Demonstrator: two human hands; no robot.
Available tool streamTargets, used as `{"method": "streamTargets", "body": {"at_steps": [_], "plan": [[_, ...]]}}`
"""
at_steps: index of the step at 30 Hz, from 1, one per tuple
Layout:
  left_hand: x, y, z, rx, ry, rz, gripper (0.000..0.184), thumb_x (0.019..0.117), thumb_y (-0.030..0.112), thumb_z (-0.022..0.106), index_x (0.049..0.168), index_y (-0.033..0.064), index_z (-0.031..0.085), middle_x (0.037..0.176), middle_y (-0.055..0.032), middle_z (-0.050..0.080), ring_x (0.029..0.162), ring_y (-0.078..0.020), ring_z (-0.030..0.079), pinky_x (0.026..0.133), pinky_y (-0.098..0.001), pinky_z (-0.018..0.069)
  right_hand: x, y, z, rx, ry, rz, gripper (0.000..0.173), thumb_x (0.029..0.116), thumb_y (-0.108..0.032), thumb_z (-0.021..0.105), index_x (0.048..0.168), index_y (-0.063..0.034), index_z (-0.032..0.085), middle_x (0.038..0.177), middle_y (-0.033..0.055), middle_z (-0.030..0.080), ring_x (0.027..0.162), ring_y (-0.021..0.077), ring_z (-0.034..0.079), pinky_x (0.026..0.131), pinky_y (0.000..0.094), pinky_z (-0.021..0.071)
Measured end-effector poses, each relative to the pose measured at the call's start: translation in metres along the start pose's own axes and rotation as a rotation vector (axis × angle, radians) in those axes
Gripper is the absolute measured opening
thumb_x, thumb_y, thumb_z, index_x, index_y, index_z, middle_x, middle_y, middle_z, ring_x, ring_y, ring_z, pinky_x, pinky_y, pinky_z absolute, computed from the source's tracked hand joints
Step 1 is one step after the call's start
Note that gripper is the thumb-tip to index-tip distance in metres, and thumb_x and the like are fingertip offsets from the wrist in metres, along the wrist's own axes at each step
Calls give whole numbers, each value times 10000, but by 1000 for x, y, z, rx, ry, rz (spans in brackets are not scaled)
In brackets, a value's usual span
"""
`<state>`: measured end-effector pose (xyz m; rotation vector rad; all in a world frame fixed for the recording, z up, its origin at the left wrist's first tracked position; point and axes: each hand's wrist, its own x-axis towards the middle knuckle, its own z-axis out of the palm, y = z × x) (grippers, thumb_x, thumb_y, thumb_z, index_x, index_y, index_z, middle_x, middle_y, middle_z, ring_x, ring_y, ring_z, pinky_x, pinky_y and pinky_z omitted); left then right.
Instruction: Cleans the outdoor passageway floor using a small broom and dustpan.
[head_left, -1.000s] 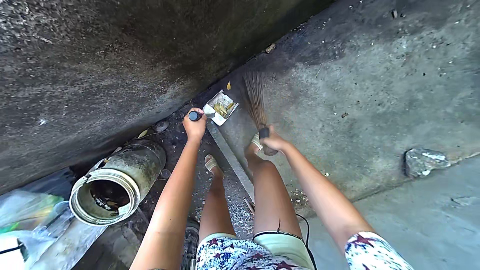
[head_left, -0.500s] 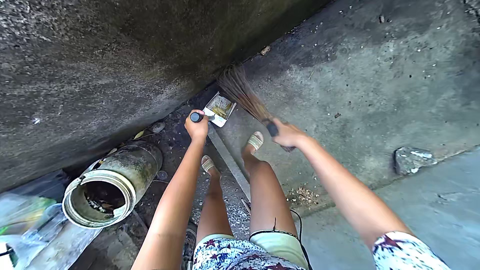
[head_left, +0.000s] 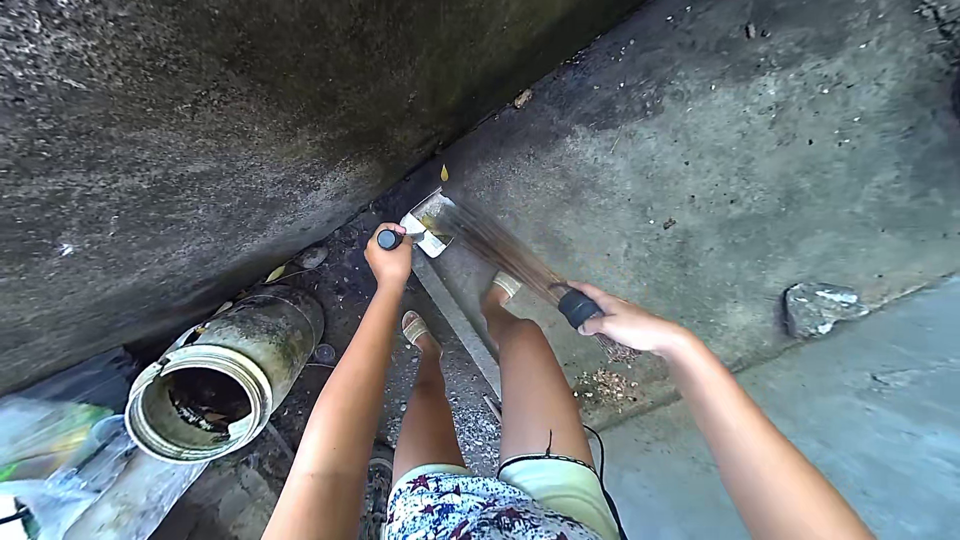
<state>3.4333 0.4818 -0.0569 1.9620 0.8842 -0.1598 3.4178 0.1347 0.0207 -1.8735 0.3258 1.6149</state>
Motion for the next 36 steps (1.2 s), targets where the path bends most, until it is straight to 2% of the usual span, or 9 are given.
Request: {"method": "streamTargets", "body": {"at_steps": [2, 5, 8, 11, 18, 21, 27, 31, 36], "plan": [[-6, 3, 6, -48, 46, -35, 141, 858, -18, 710, 996, 4, 692, 978, -139, 704, 925, -225, 650, 849, -458, 502, 0, -5, 5, 183, 90, -54, 845, 890, -55, 594, 1622, -138, 181, 1524, 214, 428, 1305, 304, 532, 1037, 479, 468], [-14, 8, 14, -100, 85, -140, 136, 880, 0, 704, 1015, 17, 694, 1015, -145, 698, 974, -248, 638, 878, -484, 490, 46, -43, 9, 157, 189, -17, 809, 950, -122, 632, 1620, -122, 179, 1427, 274, 511, 1252, 377, 565, 1022, 545, 471], [-13, 9, 13, -141, 125, -231, 129, 887, 42, 717, 1013, 54, 692, 1020, -124, 689, 962, -239, 629, 845, -480, 493, 109, -98, 25, -133, 179, 87, 846, 958, -256, 676, 1617, -131, 161, 1326, 304, 584, 1236, 445, 578, 1020, 614, 452], [-9, 6, 7, -152, 123, -238, 132, 887, 47, 724, 1015, 61, 691, 1029, -120, 691, 974, -234, 629, 848, -474, 495, 128, -138, 67, -448, 101, 71, 892, 888, -193, 722, 1620, -117, 218, 1352, 312, 559, 1235, 474, 571, 961, 647, 483], [1, -4, -5, -219, 167, -245, 134, 876, -21, 717, 987, 38, 670, 982, -79, 679, 892, -151, 623, 791, -349, 515, 86, -113, 51, -960, 47, 210, 805, 922, -20, 668, 1616, -169, 288, 1472, 351, 396, 1281, 528, 493, 930, 643, 480], [-4, -4, -2, -215, 156, -232, 141, 864, -22, 720, 983, 40, 678, 975, -78, 687, 916, -151, 626, 825, -366, 504, 49, -97, 6, -948, 24, 155, 886, 855, -54, 739, 1611, -252, 321, 1457, 352, 436, 1234, 551, 526, 912, 698, 470], [-3, -4, 0, -198, 101, -192, 159, 860, -28, 727, 1004, 24, 683, 998, -102, 699, 948, -171, 640, 859, -390, 510, -26, -89, -56, -735, 96, 149, 785, 964, -182, 691, 1619, -309, 278, 1312, 305, 594, 1221, 506, 561, 984, 675, 432], [-6, -10, -4, -190, 18, -135, 170, 875, -21, 720, 1026, 43, 676, 1055, -102, 707, 989, -180, 647, 881, -412, 513, -37, -38, -81, -409, 226, 53, 805, 958, -148, 694, 1619, -307, 263, 1295, 307, 598, 1149, 497, 592, 935, 697, 441], [-4, -1, -4, -43, -126, 143, 157, 857, -41, 693, 1014, -41, 698, 1013, -157, 721, 959, -207, 674, 889, -420, 521, -52, 37, -77, 96, 396, -127, 854, 813, -77, 623, 1596, -170, 295, 1479, 204, 486, 1234, 295, 574, 978, 502, 494]]}}
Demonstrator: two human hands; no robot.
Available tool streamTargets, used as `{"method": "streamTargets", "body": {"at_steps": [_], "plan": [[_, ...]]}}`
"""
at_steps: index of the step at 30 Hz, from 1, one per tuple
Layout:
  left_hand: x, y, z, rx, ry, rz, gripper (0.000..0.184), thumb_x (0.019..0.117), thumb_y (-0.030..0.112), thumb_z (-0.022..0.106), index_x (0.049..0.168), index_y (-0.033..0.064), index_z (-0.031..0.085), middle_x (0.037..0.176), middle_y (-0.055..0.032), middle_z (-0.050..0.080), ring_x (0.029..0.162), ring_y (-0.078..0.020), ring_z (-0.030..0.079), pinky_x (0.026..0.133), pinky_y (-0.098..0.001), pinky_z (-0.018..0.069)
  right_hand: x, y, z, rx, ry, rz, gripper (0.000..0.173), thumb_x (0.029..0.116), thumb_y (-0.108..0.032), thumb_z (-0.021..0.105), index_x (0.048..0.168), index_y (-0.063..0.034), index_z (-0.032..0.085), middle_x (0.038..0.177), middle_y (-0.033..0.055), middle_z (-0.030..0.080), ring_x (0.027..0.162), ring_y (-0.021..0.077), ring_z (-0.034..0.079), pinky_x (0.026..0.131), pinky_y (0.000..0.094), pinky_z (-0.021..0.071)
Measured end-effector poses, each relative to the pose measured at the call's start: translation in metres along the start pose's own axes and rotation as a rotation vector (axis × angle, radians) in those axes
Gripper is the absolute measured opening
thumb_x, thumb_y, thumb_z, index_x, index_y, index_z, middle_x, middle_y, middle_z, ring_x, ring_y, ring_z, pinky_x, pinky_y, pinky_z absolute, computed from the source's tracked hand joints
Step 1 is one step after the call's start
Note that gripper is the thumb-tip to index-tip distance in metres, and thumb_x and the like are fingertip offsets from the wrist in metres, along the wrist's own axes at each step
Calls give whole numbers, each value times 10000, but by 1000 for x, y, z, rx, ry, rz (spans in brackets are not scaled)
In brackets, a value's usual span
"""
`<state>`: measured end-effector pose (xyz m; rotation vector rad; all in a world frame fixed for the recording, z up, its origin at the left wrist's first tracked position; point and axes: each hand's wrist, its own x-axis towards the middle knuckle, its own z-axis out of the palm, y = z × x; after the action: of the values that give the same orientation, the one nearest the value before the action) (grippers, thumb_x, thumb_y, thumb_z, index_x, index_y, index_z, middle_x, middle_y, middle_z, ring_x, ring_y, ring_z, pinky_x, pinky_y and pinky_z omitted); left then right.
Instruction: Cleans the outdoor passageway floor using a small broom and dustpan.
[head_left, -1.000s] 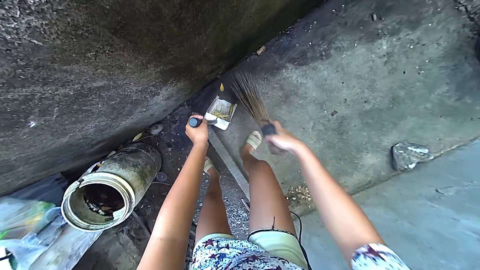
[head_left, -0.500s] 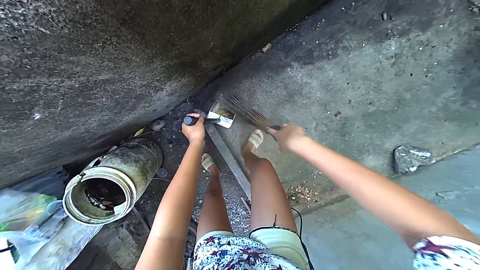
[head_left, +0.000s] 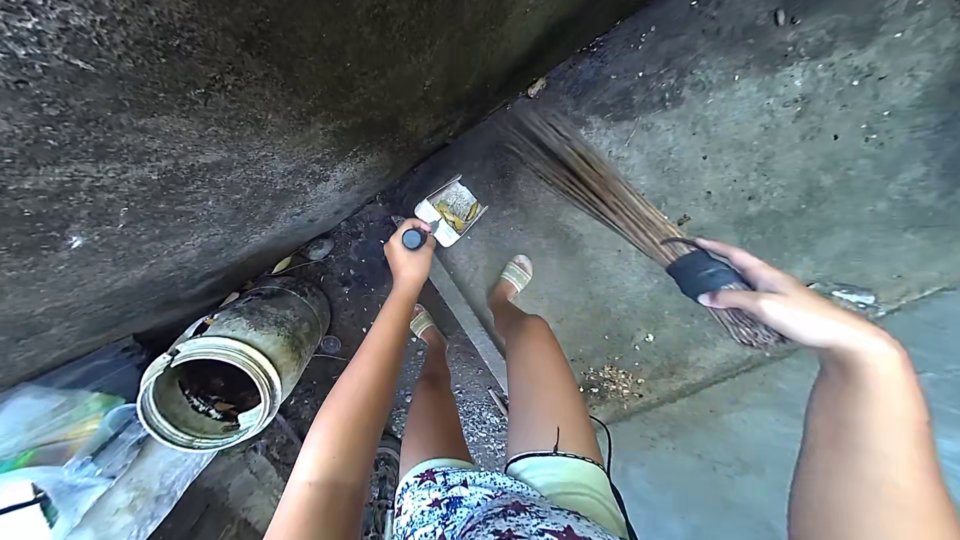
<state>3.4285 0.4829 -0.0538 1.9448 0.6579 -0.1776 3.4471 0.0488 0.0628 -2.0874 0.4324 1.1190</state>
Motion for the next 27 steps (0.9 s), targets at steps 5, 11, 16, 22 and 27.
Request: {"method": "streamTargets", "body": {"at_steps": [5, 11, 16, 22, 27], "plan": [[31, 38, 19, 85, -166, 216, 151, 848, -24, 687, 997, -22, 713, 969, -148, 732, 903, -214, 695, 840, -432, 542, -15, 52, 7, 410, 270, 190, 724, 922, -52, 491, 1592, -192, 254, 1249, 139, 537, 718, 181, 641, 548, 377, 562], [59, 97, 83, 115, -308, 377, 154, 829, -38, 686, 981, -23, 712, 956, -138, 733, 875, -180, 691, 822, -389, 543, 49, 68, -12, 678, 503, 294, 642, 1027, -90, 507, 1600, -150, 225, 1311, 206, 506, 870, 256, 635, 699, 432, 572], [67, 134, 164, 131, -419, 431, 151, 830, -47, 679, 978, -36, 708, 952, -141, 728, 872, -167, 684, 826, -362, 539, 142, 111, -45, 486, 456, 373, 828, 963, -59, 641, 1627, -138, 155, 1450, 314, 473, 1236, 450, 554, 996, 610, 461], [63, 162, 224, 237, -433, 371, 143, 847, -28, 679, 988, -41, 700, 954, -157, 721, 887, -210, 682, 834, -407, 535, 105, 128, -37, 181, -134, 331, 923, 911, -83, 695, 1624, -166, 115, 1318, 327, 556, 1122, 460, 618, 922, 623, 503], [54, 182, 228, 250, -466, 311, 157, 891, -7, 691, 1044, -41, 686, 1068, -190, 718, 999, -278, 686, 905, -489, 534, -21, 140, -53, 565, -193, 249, 890, 877, -1, 654, 1626, -109, 186, 1555, 254, 383, 1294, 374, 536, 1006, 533, 498]]}}
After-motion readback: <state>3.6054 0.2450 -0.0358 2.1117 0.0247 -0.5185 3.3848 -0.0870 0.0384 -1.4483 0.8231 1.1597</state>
